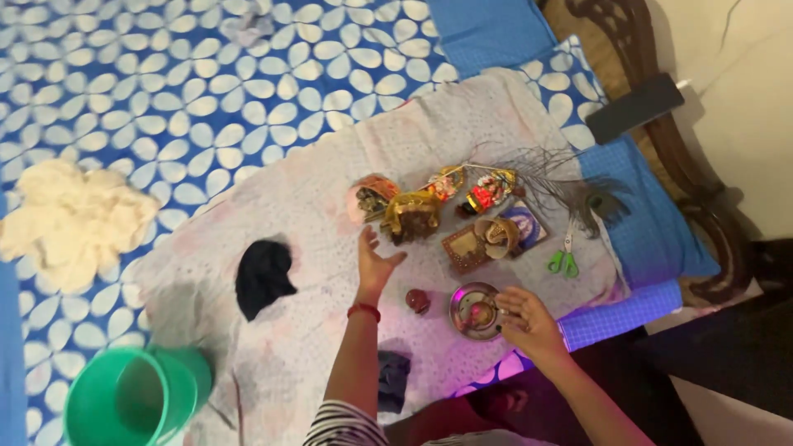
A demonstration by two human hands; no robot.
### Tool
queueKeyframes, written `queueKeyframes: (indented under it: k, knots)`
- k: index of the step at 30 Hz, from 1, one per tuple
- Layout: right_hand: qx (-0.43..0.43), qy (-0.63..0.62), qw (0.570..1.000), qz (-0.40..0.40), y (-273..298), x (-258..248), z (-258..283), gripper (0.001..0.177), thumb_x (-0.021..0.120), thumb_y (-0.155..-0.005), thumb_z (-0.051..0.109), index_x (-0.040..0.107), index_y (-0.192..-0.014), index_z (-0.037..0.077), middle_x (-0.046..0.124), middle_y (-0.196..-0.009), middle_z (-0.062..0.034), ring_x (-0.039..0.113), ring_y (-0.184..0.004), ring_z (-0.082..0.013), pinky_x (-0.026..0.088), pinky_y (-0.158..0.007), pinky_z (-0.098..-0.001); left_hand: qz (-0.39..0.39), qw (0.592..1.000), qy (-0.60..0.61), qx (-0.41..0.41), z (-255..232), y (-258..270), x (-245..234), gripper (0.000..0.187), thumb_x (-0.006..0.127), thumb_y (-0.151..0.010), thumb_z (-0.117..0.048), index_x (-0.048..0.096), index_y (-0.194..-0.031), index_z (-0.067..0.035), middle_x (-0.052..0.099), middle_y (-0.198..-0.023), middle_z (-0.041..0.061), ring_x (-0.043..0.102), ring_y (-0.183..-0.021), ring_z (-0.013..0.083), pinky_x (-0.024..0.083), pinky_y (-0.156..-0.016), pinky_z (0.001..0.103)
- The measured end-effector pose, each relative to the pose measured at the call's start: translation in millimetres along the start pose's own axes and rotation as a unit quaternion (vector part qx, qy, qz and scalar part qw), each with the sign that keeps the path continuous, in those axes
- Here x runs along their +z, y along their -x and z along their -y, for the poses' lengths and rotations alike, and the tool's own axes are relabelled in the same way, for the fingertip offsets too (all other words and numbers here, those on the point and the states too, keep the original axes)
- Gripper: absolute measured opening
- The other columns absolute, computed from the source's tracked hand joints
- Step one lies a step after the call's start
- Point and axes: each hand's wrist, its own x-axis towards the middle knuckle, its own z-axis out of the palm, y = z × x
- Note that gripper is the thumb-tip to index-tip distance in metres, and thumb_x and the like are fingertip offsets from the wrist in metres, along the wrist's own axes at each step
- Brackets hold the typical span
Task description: The recorder cleans a home shrine cabinet and then arranges several religious figurines and decorative items within it.
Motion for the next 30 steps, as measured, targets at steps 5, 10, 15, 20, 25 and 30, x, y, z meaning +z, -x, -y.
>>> queueKeyframes:
  k: [5,10,15,20,25,30]
  knots:
    - [0.037,0.028,0.999,-0.028,-9,15,-28,0.069,0.067,-0.081,-0.007,0.044,-0.144,0.007,0.063,-0.135,-0.0113,0.061,-0.125,-0.021,0.05,-0.097,-0.0343,0.014,0.997,-0.051,0.049,16,-46,9,0.111,0.098,-0.053,-0.011,0.039,-0.147,-0.002,0.056,-0.136,0.018,0.055,-0.124,0.0312,0.048,-0.104,0.044]
    - [0.067,0.017,0.998,-0.007,-22,25,-47,0.072,0.068,-0.079,-0.009,0.045,-0.145,0.007,0.065,-0.131,-0.0118,0.064,-0.122,-0.0212,0.051,-0.099,-0.0338,0.064,0.994,-0.079,0.048,-10,-72,16,0.092,0.094,-0.057,-0.017,0.05,-0.137,-0.003,0.066,-0.129,0.016,0.064,-0.12,0.0306,0.053,-0.103,0.045]
    - [0.106,-0.025,0.994,-0.021,-31,22,-52,0.072,0.068,-0.077,-0.01,0.045,-0.144,0.007,0.064,-0.13,-0.0102,0.065,-0.12,-0.0198,0.052,-0.1,-0.036,0.123,0.95,-0.286,-0.04,-22,-82,31,0.09,0.096,-0.049,-0.025,0.06,-0.132,-0.016,0.067,-0.125,0.009,0.057,-0.124,0.033,0.044,-0.098,0.057]
    - [0.104,-0.023,0.994,-0.039,-32,17,-61,0.07,0.068,-0.079,-0.008,0.046,-0.144,0.007,0.065,-0.129,-0.0095,0.065,-0.118,-0.0197,0.051,-0.102,-0.0359,0.112,0.941,-0.318,0.004,0,-81,45,0.087,0.098,-0.049,-0.035,0.064,-0.126,-0.016,0.064,-0.131,0.007,0.05,-0.129,0.0339,0.039,-0.1,0.06]
    - [0.112,-0.035,0.992,-0.043,-29,25,-71,0.068,0.069,-0.08,-0.005,0.049,-0.143,0.007,0.067,-0.124,-0.0095,0.067,-0.112,-0.0201,0.054,-0.099,-0.036,0.071,0.933,-0.353,-0.009,-6,-75,53,0.081,0.099,-0.05,-0.041,0.069,-0.121,-0.016,0.061,-0.134,0.006,0.045,-0.132,0.0348,0.035,-0.102,0.06]
    - [0.128,-0.037,0.99,-0.044,-32,33,-75,0.068,0.069,-0.08,-0.005,0.05,-0.144,0.006,0.067,-0.123,-0.0084,0.065,-0.108,-0.0178,0.053,-0.096,-0.034,0.053,0.942,-0.327,0.057,15,-67,58,0.08,0.096,-0.054,-0.039,0.067,-0.126,-0.018,0.062,-0.133,0.005,0.047,-0.133,0.0327,0.035,-0.106,0.058]
